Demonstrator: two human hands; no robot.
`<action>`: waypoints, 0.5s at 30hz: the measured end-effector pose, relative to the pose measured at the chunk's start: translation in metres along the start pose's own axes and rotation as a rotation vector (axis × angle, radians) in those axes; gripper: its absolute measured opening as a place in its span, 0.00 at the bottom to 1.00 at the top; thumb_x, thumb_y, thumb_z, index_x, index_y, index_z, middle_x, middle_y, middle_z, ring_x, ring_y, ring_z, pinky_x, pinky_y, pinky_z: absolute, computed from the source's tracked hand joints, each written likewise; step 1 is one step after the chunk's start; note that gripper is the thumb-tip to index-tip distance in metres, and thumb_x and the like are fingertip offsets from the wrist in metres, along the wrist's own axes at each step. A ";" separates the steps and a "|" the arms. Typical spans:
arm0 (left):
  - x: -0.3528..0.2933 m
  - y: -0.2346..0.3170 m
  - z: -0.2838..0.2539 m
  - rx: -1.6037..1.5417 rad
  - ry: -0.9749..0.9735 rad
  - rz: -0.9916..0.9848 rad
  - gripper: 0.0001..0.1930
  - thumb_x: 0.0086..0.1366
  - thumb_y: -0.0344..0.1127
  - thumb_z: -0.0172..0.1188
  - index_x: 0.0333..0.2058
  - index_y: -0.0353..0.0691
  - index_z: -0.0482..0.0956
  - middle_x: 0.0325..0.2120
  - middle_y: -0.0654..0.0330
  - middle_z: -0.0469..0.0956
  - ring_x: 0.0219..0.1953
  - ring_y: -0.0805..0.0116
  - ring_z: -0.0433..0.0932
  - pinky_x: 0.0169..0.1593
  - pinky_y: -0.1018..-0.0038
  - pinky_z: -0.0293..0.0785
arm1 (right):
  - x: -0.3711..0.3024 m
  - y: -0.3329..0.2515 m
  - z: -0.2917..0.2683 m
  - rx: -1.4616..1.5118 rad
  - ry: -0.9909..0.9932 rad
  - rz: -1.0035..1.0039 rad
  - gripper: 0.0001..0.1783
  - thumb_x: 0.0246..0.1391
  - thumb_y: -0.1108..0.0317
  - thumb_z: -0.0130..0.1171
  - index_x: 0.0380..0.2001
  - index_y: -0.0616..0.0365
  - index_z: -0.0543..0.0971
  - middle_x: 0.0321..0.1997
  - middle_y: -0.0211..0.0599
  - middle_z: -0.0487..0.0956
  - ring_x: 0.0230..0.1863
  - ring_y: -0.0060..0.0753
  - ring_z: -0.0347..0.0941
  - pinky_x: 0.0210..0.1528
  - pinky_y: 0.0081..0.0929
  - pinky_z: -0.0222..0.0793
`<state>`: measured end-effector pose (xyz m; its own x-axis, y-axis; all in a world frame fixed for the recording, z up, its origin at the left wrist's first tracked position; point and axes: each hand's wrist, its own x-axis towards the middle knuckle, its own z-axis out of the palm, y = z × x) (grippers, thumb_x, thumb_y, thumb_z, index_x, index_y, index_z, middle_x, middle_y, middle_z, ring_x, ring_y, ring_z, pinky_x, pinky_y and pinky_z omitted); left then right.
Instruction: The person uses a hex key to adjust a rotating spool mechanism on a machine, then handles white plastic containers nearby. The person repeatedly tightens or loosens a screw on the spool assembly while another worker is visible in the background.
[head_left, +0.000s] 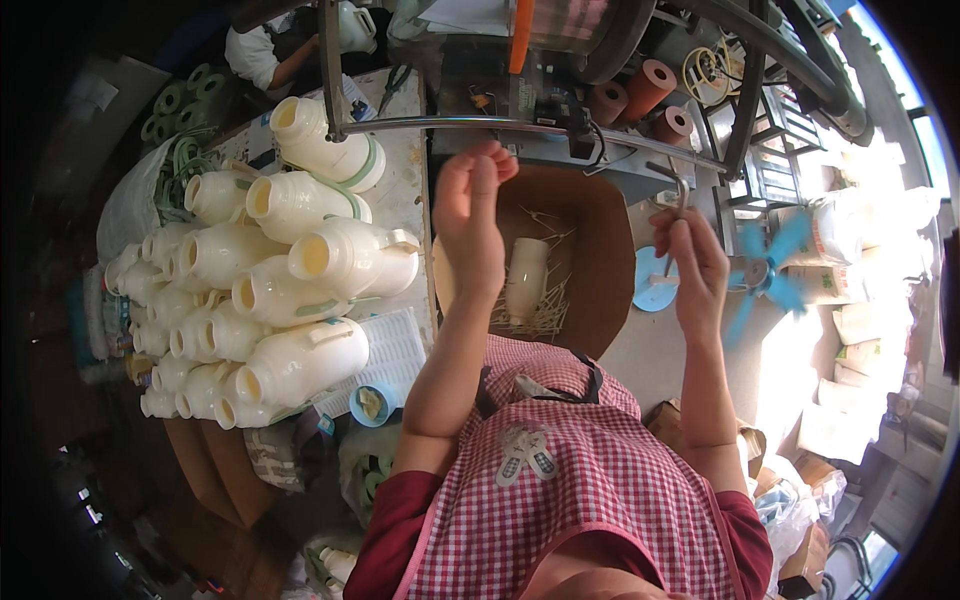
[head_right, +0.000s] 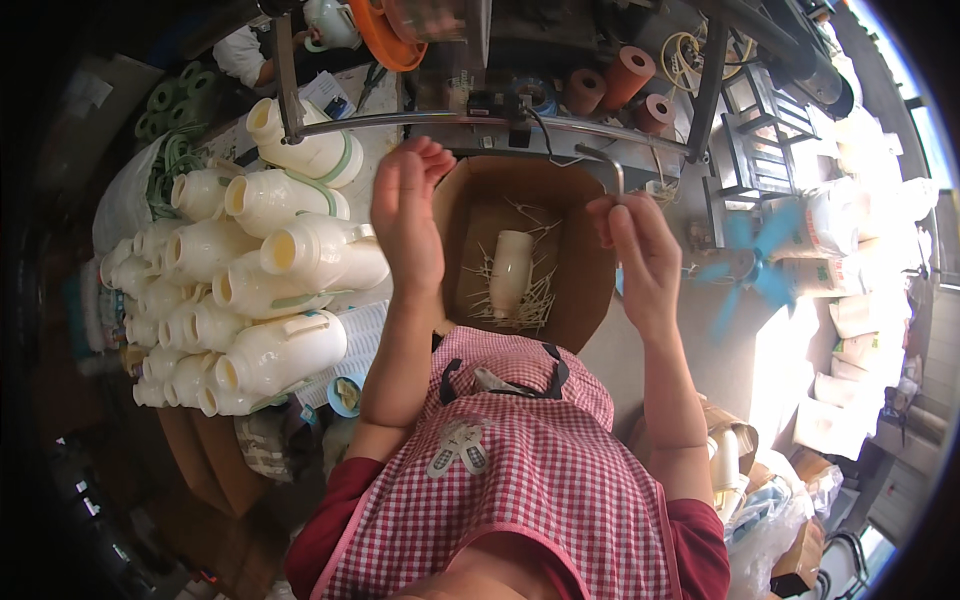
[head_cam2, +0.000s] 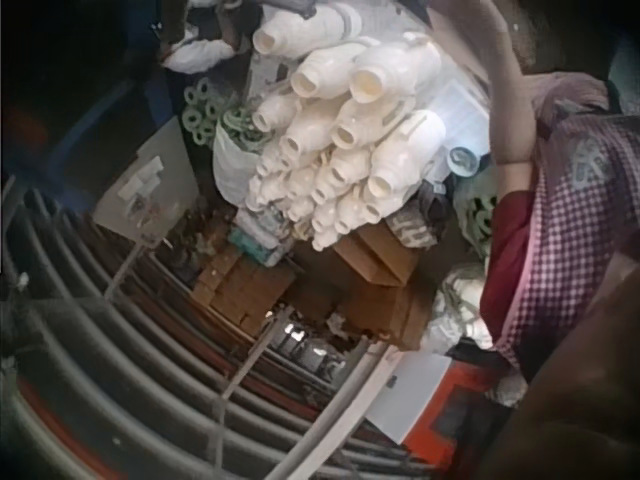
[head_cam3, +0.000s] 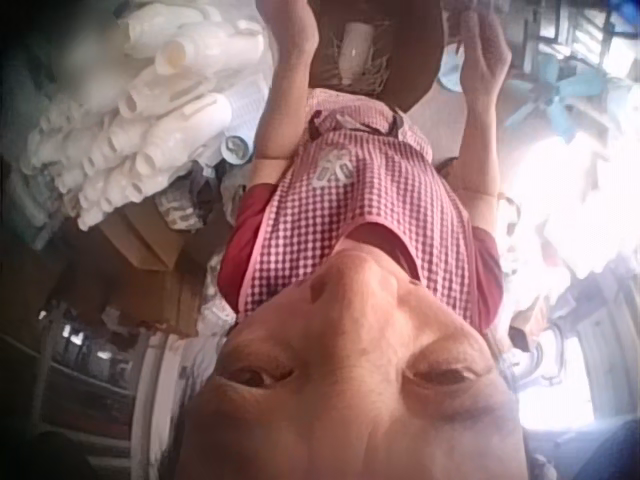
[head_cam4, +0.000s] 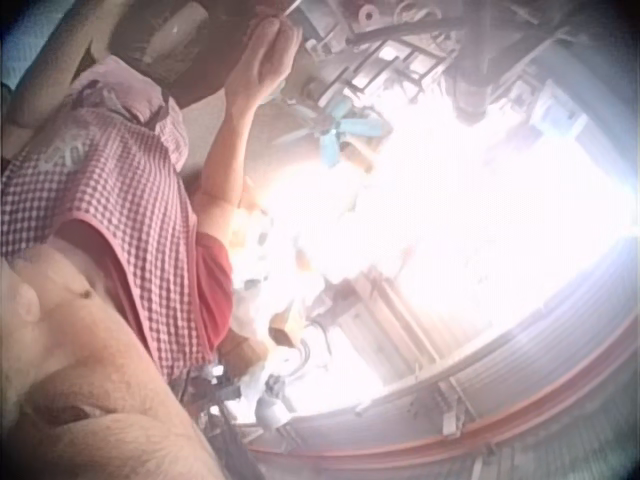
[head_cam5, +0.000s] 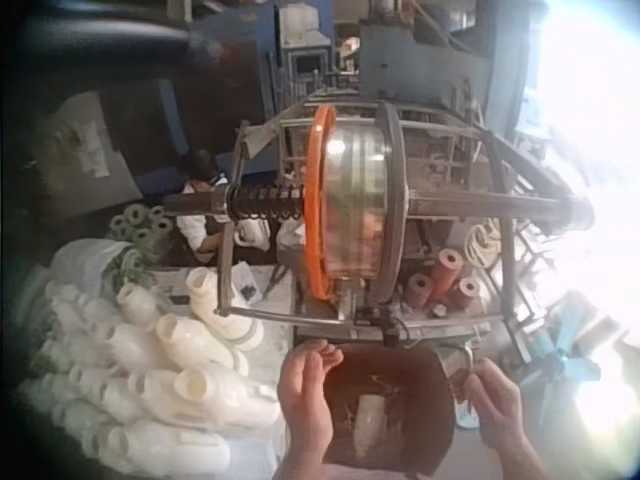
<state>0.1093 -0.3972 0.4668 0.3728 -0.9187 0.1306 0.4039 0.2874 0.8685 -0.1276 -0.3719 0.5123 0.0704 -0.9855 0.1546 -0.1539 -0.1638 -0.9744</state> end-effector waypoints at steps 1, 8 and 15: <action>0.007 0.018 -0.005 0.026 0.033 0.087 0.18 0.77 0.40 0.53 0.55 0.31 0.74 0.48 0.53 0.79 0.53 0.64 0.78 0.63 0.64 0.74 | 0.002 -0.015 -0.006 -0.038 0.024 -0.026 0.15 0.75 0.64 0.49 0.47 0.65 0.80 0.32 0.25 0.73 0.33 0.16 0.67 0.37 0.15 0.61; 0.103 0.094 -0.001 -0.307 -0.101 0.324 0.29 0.78 0.54 0.48 0.57 0.30 0.72 0.54 0.51 0.76 0.61 0.56 0.73 0.68 0.61 0.69 | 0.032 -0.153 0.018 -0.269 0.052 -0.451 0.14 0.73 0.68 0.49 0.48 0.66 0.81 0.28 0.25 0.77 0.22 0.09 0.64 0.26 0.13 0.57; 0.149 0.101 0.007 -0.461 -0.114 0.131 0.20 0.69 0.48 0.66 0.47 0.36 0.77 0.45 0.58 0.81 0.48 0.64 0.82 0.58 0.65 0.80 | 0.042 -0.173 0.097 -0.315 -0.012 -0.492 0.09 0.70 0.72 0.56 0.46 0.63 0.82 0.23 0.25 0.76 0.20 0.09 0.65 0.24 0.13 0.57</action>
<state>0.1997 -0.5074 0.5774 0.3621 -0.8831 0.2983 0.6968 0.4690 0.5427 -0.0026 -0.3808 0.6719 0.2184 -0.7897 0.5733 -0.3857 -0.6095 -0.6927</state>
